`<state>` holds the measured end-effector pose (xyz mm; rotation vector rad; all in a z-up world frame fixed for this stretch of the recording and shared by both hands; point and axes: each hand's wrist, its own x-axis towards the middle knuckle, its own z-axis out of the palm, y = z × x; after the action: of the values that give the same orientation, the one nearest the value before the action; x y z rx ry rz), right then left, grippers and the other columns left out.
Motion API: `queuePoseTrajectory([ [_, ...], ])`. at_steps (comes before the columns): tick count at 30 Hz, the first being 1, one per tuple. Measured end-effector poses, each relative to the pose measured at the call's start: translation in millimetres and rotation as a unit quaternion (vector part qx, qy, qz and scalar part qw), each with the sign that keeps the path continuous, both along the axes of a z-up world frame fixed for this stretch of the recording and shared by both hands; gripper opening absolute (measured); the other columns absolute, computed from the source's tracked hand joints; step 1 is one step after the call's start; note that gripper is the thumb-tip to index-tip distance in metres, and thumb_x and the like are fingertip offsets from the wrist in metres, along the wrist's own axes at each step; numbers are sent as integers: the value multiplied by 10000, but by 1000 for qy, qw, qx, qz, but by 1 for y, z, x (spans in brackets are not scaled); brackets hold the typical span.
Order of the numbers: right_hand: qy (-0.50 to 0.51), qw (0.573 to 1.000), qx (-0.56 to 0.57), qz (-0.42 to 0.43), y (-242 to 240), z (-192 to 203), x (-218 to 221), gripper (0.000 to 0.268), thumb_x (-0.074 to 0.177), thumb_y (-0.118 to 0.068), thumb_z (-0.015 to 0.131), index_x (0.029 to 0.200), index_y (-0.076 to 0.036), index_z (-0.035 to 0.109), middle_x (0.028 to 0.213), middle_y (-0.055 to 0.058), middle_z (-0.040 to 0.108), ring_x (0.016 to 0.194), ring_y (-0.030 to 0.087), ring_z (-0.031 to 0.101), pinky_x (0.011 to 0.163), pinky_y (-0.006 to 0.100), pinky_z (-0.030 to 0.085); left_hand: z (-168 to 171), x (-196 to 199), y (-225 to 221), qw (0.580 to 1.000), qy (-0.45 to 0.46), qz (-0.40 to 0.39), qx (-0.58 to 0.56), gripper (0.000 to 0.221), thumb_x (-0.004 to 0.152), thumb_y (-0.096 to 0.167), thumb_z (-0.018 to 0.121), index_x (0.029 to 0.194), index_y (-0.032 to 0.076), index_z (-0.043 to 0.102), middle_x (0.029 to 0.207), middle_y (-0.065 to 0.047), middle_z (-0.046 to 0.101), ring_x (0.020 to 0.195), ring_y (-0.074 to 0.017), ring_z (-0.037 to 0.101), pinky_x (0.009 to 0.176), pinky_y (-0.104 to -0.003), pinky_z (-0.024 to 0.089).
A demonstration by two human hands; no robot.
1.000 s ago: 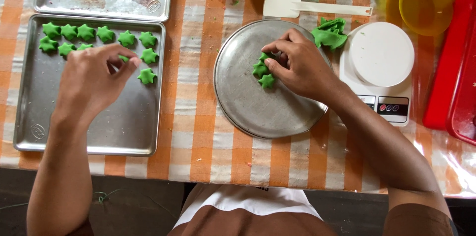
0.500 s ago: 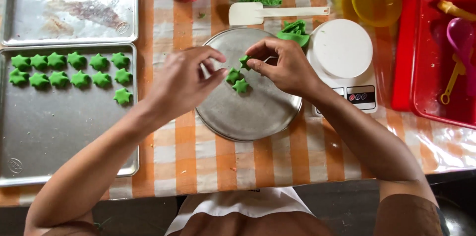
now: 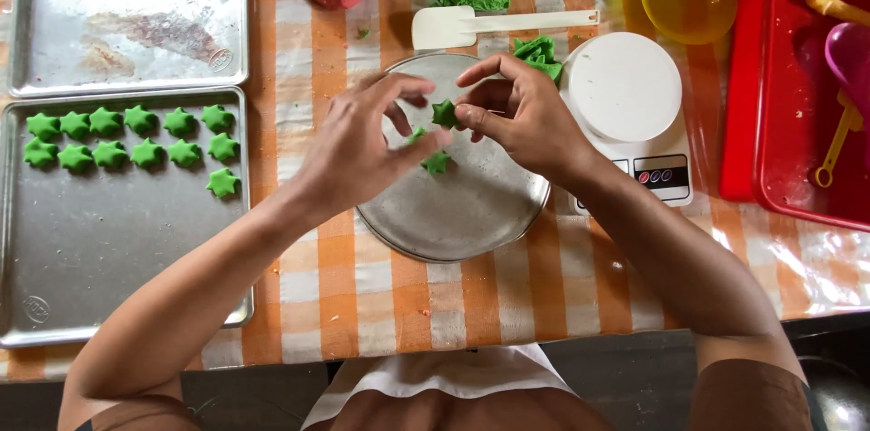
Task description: Rolling out green dough with a rolling pin, cutting star shapes with a cookie cutter, and placing them on a baking tray.
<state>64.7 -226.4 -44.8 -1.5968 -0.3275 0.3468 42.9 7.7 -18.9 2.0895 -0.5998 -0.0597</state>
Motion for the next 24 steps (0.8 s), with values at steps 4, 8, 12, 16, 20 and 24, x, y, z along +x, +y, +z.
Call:
queuePoseTrajectory([
  [4,6,1000,12,11,8,3,-5,343,949,-24,742,1244,36,575,946,186,737,811,209,720,735,322,639,-25,6,-2,995,-1,31,-95,225,943,220,802,1037,20,756,897,-114,759,719,-175,714,545,-260,546],
  [8,5,1000,8,15,16,11,-12,294,982,-60,694,1236,51,593,991,205,744,891,222,728,771,347,642,-24,5,9,997,-31,19,-63,117,910,71,791,999,0,764,870,-136,748,695,-201,704,526,-254,538],
  [12,-80,991,-106,10,26,12,-11,152,982,-94,691,1108,-8,702,896,151,751,822,187,717,674,310,608,-14,-5,28,998,-36,25,-39,96,898,20,778,980,-26,763,874,-169,751,689,-218,706,512,-257,530],
  [16,-172,964,-200,37,36,7,-6,40,941,-105,729,963,-73,740,808,83,731,736,187,712,587,286,569,-10,-14,74,994,-87,58,9,104,893,-51,789,994,-60,767,911,-247,749,728,-327,728,601,-348,592],
  [20,-235,933,-259,81,41,-1,-3,76,963,-172,715,901,-129,702,842,2,699,749,135,654,605,298,486,-5,-31,141,974,57,154,155,274,894,199,826,1100,31,759,960,-102,762,770,-168,692,725,-277,590],
  [24,-229,933,-264,81,48,3,-2,68,951,-171,698,893,-137,706,833,-15,711,743,126,658,608,292,472,-5,-49,184,903,184,275,273,354,940,307,782,1209,79,756,1092,-119,766,909,-242,717,818,-386,580],
])
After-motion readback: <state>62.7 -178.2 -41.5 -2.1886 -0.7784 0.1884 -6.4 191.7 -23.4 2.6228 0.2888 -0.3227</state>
